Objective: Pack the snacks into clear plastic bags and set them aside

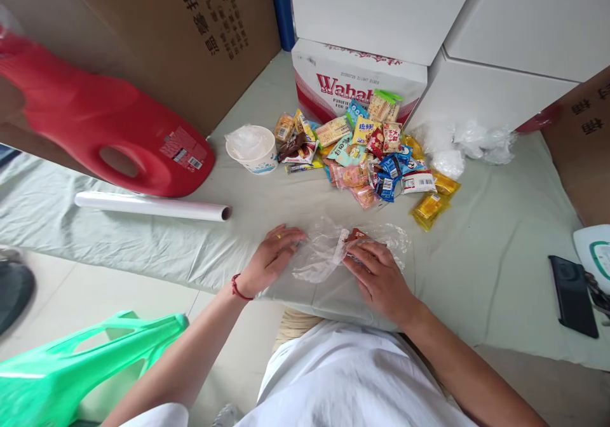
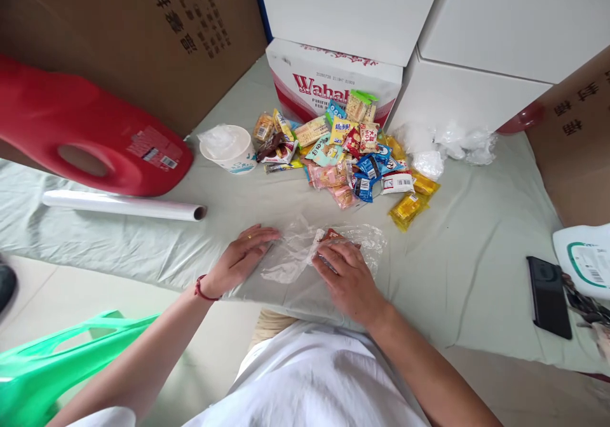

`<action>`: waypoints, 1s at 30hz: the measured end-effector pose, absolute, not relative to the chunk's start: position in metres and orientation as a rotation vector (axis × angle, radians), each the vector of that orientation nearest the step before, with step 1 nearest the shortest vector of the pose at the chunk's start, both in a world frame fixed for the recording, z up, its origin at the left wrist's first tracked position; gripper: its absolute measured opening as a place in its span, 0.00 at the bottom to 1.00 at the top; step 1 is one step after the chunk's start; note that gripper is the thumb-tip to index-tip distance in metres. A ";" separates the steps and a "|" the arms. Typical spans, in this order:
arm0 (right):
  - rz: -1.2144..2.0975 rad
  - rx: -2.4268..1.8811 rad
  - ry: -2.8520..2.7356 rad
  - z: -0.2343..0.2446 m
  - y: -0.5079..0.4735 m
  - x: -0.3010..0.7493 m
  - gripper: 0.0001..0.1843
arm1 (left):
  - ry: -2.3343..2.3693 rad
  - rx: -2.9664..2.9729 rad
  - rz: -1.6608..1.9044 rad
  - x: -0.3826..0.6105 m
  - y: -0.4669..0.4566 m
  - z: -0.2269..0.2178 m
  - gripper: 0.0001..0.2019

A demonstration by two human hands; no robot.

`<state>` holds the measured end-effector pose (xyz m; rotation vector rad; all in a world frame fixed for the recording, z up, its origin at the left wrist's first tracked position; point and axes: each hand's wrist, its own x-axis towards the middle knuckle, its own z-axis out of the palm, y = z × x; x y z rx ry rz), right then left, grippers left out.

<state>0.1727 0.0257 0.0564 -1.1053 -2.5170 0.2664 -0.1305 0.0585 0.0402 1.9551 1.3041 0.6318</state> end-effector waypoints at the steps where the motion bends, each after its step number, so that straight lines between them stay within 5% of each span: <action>1: 0.287 -1.111 -2.529 0.057 0.028 0.173 0.25 | 1.332 1.877 0.677 -0.128 0.059 0.042 0.20; 4: 0.331 -1.151 -2.576 0.059 0.033 0.172 0.24 | 1.426 1.618 0.808 -0.118 0.063 0.046 0.21; 9: 0.339 -1.226 -2.638 0.061 0.045 0.164 0.21 | 1.390 1.269 0.910 -0.107 0.076 0.044 0.36; 16: 0.359 -1.278 -2.636 0.057 0.057 0.155 0.18 | 1.625 0.817 1.122 -0.118 0.081 0.038 0.19; 23: 0.402 -1.184 -2.620 0.053 0.052 0.160 0.20 | 1.805 1.985 1.449 -0.087 0.073 0.092 0.09; 26: 0.545 -1.108 -2.542 0.056 0.056 0.166 0.20 | 1.088 2.515 1.026 -0.055 0.067 0.101 0.14; 30: 0.657 -1.258 -2.161 0.056 0.074 0.184 0.20 | 1.120 2.470 0.628 -0.023 0.070 0.071 0.19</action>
